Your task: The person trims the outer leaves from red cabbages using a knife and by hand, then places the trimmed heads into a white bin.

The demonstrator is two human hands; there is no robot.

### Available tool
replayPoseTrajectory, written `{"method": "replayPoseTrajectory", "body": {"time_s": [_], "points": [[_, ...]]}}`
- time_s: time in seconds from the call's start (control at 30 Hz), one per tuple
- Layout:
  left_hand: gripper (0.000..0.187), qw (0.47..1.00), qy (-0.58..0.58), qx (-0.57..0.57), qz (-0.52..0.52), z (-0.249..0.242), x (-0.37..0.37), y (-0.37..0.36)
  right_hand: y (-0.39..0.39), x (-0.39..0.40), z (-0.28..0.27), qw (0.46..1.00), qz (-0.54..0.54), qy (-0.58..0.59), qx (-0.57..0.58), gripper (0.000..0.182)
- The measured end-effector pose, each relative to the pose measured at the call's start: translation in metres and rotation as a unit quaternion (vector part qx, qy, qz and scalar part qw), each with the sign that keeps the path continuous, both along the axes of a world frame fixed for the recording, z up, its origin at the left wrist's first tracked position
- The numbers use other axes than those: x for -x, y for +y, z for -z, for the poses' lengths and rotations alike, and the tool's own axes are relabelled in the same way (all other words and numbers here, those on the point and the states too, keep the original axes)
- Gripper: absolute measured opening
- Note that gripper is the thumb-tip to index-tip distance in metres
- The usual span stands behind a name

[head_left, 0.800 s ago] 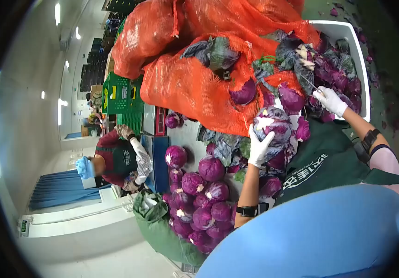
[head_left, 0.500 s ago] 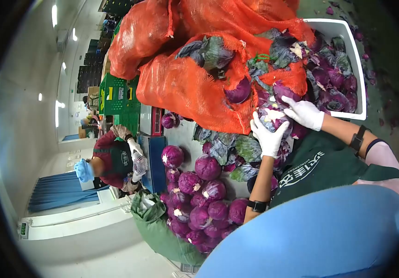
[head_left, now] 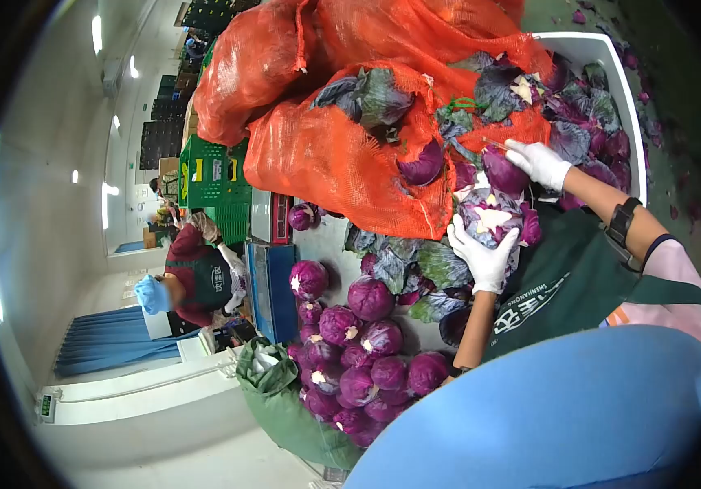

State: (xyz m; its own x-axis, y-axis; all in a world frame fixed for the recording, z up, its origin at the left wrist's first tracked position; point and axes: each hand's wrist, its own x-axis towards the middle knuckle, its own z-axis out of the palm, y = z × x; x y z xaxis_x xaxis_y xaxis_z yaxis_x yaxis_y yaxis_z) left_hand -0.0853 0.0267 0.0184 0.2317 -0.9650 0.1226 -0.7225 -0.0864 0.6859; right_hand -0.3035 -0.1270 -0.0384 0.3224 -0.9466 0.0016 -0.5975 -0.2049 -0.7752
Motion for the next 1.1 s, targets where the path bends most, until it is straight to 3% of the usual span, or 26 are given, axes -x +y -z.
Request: {"method": "replayPoseTrajectory", "body": {"time_s": [0.03, 0.1, 0.2, 0.33, 0.37, 0.43, 0.47, 0.5, 0.53, 0.6, 0.63, 0.77, 0.83, 0.87, 0.93, 1.0, 1.1], "points": [[0.129, 0.999, 0.012, -0.026, -0.017, -0.007, 0.003, -0.005, 0.014, -0.01, -0.037, 0.996, -0.034, -0.034, -0.075, 0.056], [0.128, 0.998, 0.037, -0.055, -0.018, -0.013, 0.002, -0.016, 0.038, -0.029, -0.072, 0.992, -0.112, 0.015, -0.047, 0.057], [0.127, 0.997, 0.022, -0.065, -0.023, -0.01, 0.003, -0.019, 0.046, -0.044, -0.078, 0.981, -0.114, 0.091, -0.13, 0.055], [0.127, 0.998, 0.005, -0.065, -0.016, -0.008, 0.001, -0.018, 0.016, -0.042, -0.032, 0.992, -0.119, -0.042, -0.025, 0.043], [0.127, 0.998, 0.009, -0.067, -0.018, -0.009, 0.003, -0.02, 0.007, -0.03, -0.037, 0.991, -0.098, 0.016, -0.089, 0.04], [0.125, 0.999, -0.015, -0.044, 0.002, -0.012, 0.005, -0.007, -0.024, 0.002, 0.012, 0.992, -0.067, 0.094, -0.043, 0.039], [0.125, 1.0, -0.019, -0.01, 0.007, -0.003, 0.002, -0.003, -0.018, 0.009, 0.009, 0.99, -0.06, 0.092, -0.086, 0.038], [0.125, 1.0, -0.023, 0.017, 0.011, 0.005, -0.002, 0.001, -0.009, 0.001, 0.048, 0.999, -0.031, -0.007, 0.008, 0.043], [0.126, 1.0, -0.008, 0.019, 0.002, 0.005, -0.002, 0.0, 0.005, -0.009, 0.026, 0.998, -0.065, -0.007, -0.025, 0.051], [0.125, 1.0, 0.02, -0.014, -0.002, -0.002, -0.005, -0.007, 0.034, -0.031, -0.071, 0.987, -0.126, 0.025, -0.099, 0.065], [0.125, 0.999, 0.039, -0.027, -0.007, -0.004, -0.008, -0.009, 0.04, -0.04, -0.064, 0.99, -0.13, 0.054, -0.024, 0.067], [0.121, 0.998, 0.046, 0.007, 0.029, 0.007, -0.024, -0.007, 0.012, -0.004, -0.101, 0.978, -0.16, 0.135, -0.029, 0.058], [0.121, 0.996, 0.082, -0.001, 0.024, 0.018, -0.035, -0.008, -0.023, 0.048, -0.116, 0.979, -0.162, 0.115, 0.041, 0.048], [0.12, 0.995, 0.098, 0.0, 0.026, 0.024, -0.042, -0.009, -0.043, 0.074, -0.11, 0.979, -0.106, 0.113, 0.131, 0.041], [0.119, 0.99, 0.139, -0.002, 0.015, 0.026, -0.049, -0.013, -0.089, 0.132, -0.169, 0.961, -0.126, 0.197, 0.144, 0.042], [0.118, 0.985, 0.174, -0.02, 0.008, 0.033, -0.058, -0.019, -0.093, 0.155, -0.271, 0.94, -0.097, 0.287, 0.159, 0.034], [0.118, 0.986, 0.165, -0.034, 0.007, 0.029, -0.06, -0.022, -0.08, 0.13, -0.28, 0.946, -0.114, 0.226, 0.205, 0.033]]}}
